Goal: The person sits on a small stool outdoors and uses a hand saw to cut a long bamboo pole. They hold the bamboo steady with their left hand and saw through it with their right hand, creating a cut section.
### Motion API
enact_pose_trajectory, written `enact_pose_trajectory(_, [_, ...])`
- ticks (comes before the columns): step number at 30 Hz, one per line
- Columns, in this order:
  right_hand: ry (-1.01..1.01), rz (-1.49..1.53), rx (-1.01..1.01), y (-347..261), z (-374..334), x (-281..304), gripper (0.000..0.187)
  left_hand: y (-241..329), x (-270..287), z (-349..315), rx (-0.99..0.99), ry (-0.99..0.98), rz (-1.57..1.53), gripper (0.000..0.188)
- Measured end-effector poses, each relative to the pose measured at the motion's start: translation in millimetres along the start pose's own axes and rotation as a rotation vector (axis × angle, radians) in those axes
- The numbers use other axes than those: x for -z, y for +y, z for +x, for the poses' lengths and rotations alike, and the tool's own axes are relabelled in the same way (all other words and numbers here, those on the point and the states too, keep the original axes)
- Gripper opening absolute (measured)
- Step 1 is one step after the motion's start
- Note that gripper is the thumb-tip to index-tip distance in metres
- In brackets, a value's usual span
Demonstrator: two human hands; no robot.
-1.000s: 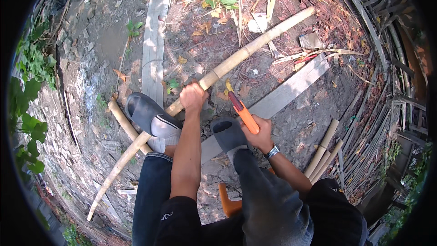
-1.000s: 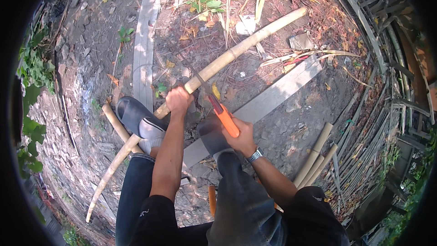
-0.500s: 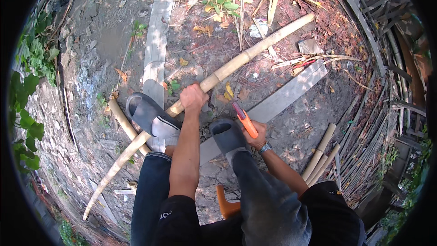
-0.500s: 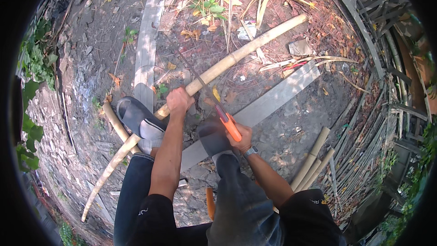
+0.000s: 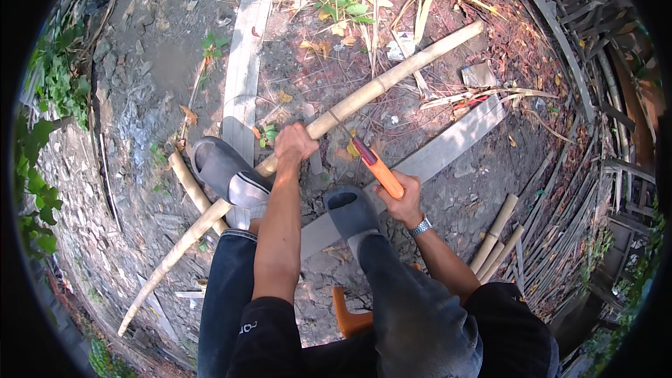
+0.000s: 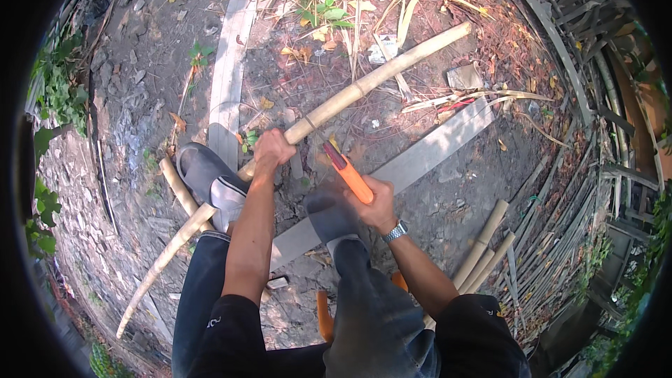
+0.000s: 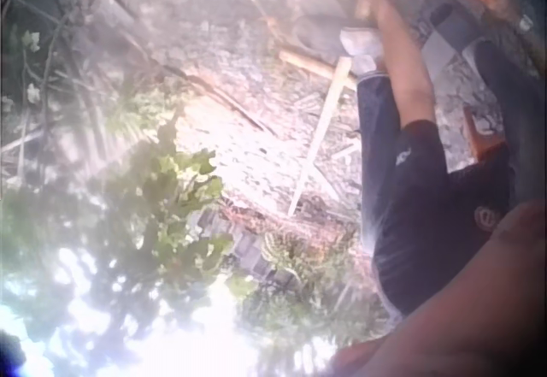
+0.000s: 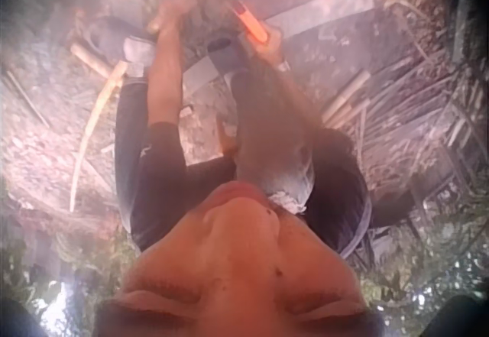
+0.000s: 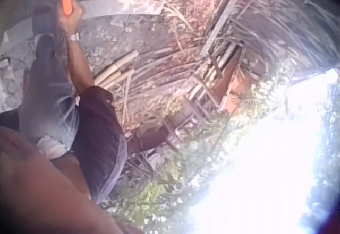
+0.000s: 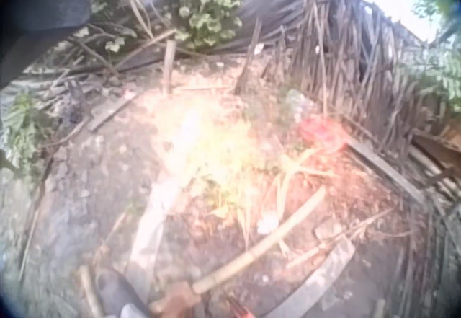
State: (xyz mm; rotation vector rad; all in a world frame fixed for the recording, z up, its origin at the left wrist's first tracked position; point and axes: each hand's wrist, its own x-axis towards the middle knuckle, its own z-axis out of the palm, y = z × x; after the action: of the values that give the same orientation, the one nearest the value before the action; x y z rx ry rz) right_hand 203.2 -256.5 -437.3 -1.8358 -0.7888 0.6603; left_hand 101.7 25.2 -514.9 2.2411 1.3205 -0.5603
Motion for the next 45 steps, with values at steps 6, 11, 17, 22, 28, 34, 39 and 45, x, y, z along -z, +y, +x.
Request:
enact_pose_trajectory(6, [0.034, 0.466, -0.312, -5.7, -5.1, -7.3, 0.016, 2.1, 1.4, -5.3, 0.000, -0.030, 0.017, 0.041])
enact_pose_trajectory(11, [0.037, -0.085, 0.116, 35.7, -29.5, -11.3, 0.017, 5.3, -12.9, -10.0, 0.010, 0.038, 0.059, 0.040])
enact_pose_trajectory(17, [-0.011, -0.056, 0.252, 87.1, -36.8, -46.2, 0.015, 2.9, -6.7, -2.9, -0.026, 0.080, 0.034, 0.037])
enact_pose_trajectory(22, [0.090, 0.097, 0.088, 90.0, -3.3, -29.0, 0.017, -15.4, 18.1, 38.9, -0.054, -0.295, -0.104, 0.043])
enact_pose_trajectory(28, [0.136, 0.253, -0.012, 30.8, 18.5, 17.8, 0.017, -28.2, 24.5, 45.7, -0.013, -0.409, -0.389, 0.049])
enact_pose_trajectory(34, [0.147, 0.242, 0.044, 3.3, 2.1, 48.5, 0.012, -26.0, 11.3, 38.4, -0.061, -0.191, -0.101, 0.051])
enact_pose_trajectory(39, [0.105, 0.190, -0.110, 2.8, -35.1, 41.1, 0.019, 2.5, 6.2, 7.1, 0.010, 0.010, 0.010, 0.048])
enact_pose_trajectory(45, [-0.037, 0.038, -0.109, 8.7, -67.7, 36.5, 0.017, 9.3, -23.7, -21.6, -0.014, 0.237, 0.046, 0.031])
